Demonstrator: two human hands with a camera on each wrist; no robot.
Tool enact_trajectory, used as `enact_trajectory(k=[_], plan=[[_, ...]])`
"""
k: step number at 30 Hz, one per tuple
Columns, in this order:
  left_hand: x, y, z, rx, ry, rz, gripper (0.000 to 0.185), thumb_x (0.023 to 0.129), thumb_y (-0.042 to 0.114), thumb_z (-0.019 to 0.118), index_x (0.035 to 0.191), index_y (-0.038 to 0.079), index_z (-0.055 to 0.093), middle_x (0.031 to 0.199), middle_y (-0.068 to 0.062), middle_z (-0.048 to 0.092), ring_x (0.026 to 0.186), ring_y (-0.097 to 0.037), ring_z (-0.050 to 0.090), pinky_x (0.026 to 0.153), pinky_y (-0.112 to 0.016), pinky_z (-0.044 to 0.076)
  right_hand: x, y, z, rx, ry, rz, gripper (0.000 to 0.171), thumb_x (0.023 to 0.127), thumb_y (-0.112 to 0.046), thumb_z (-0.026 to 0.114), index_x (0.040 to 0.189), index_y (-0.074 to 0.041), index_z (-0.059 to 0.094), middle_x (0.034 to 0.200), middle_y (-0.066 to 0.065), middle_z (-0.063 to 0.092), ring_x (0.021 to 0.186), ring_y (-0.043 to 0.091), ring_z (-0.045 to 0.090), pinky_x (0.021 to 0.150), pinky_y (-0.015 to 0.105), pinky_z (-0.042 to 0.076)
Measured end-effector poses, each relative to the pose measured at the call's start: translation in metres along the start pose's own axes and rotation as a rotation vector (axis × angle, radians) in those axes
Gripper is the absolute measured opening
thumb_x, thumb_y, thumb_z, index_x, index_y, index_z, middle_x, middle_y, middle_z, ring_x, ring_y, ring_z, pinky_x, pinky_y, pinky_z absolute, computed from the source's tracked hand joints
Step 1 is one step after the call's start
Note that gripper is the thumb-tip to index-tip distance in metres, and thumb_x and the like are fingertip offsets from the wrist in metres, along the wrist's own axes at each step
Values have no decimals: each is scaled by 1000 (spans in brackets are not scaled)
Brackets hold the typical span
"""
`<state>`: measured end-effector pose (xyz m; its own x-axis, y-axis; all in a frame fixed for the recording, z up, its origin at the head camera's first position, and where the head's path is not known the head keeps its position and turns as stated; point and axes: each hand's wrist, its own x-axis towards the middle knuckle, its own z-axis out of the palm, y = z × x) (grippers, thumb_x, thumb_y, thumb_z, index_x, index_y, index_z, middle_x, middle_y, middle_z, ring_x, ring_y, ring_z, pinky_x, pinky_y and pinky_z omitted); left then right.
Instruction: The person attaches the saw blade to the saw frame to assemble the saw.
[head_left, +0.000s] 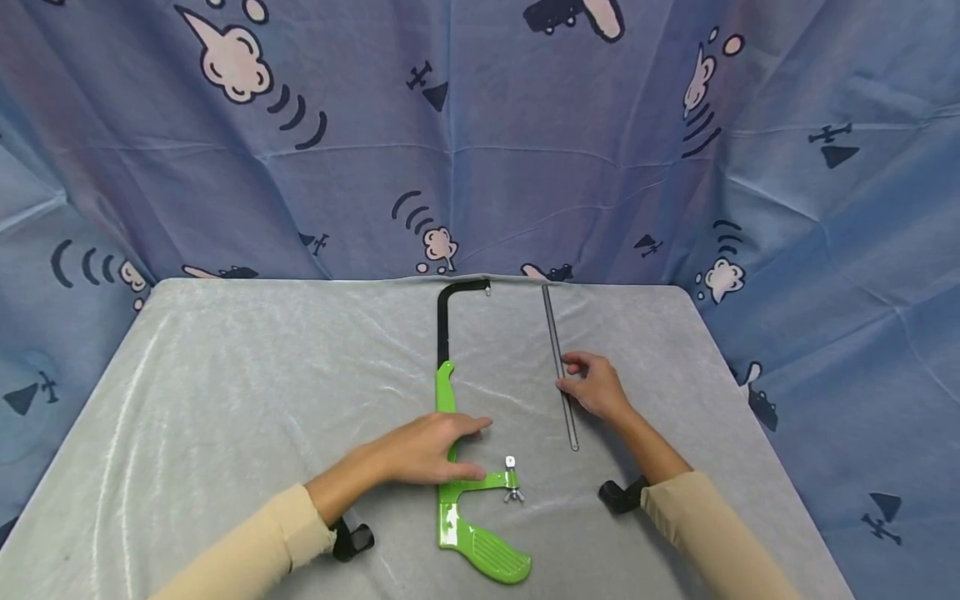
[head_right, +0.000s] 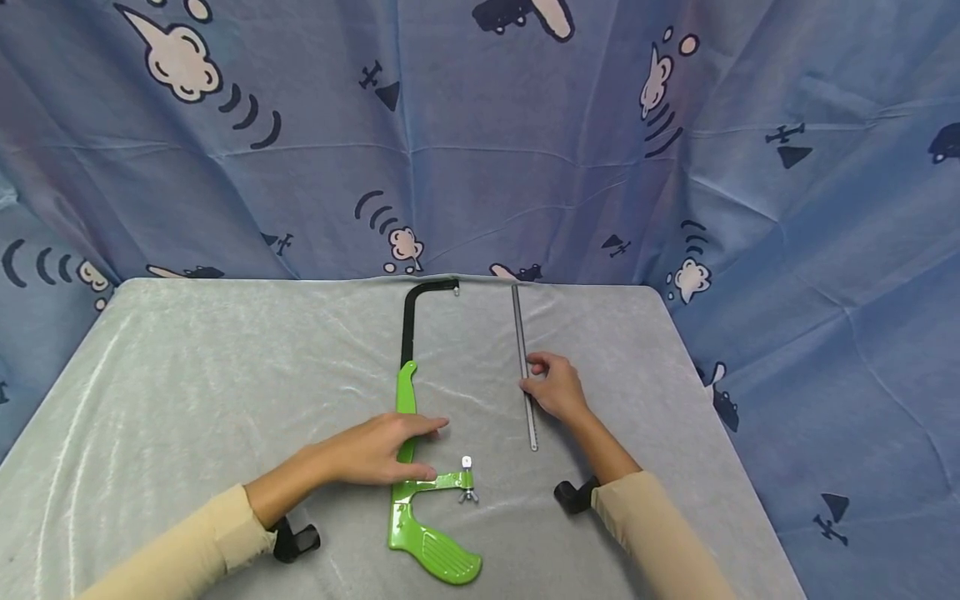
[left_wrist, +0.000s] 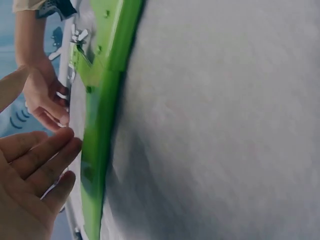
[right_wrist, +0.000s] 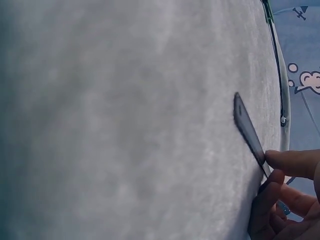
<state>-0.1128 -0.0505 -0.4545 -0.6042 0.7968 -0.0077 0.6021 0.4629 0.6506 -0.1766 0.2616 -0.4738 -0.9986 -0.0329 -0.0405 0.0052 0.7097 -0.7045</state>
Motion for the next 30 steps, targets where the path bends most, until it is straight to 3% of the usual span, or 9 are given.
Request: enact_trajectory(k=[6,11,16,20,30], plan=[[6,3,-1,-201,-75,-36,67,88,34,76,142,1,51,118,-3,68,112,-9,62,100,-27,46,1,1,1,7,2,-14,43,81,0,75,122,8,63,95,16,62,77,22,49,72,31,40],[11,4,-3,-327,-146,-50,67,85,22,80,140,-2,51,118,-7,68,105,-9,64,94,-23,48,1,0,1,12,-2,-11,44,82,0,75,123,7,62,95,16,62,74,21,48,71,31,39],[16,6,-3,-292,-193,-64,62,82,12,82,135,-3,56,110,-4,69,95,-6,63,86,-19,49,1,0,2,23,-6,-5,44,81,1,75,123,6,62,96,16,62,74,22,48,73,35,39],[19,7,-1,-265,-232,-34,56,80,6,82,130,-5,60,103,-2,70,90,-5,63,82,-17,50,1,1,1,34,-12,-5,45,81,1,75,123,5,62,96,17,63,76,22,49,73,34,39],[24,10,1,-232,-297,-17,48,79,5,82,124,-4,66,88,4,67,82,-2,60,76,-15,49,3,-2,-2,87,-45,10,44,80,4,74,122,7,60,88,16,66,63,14,56,60,24,46]])
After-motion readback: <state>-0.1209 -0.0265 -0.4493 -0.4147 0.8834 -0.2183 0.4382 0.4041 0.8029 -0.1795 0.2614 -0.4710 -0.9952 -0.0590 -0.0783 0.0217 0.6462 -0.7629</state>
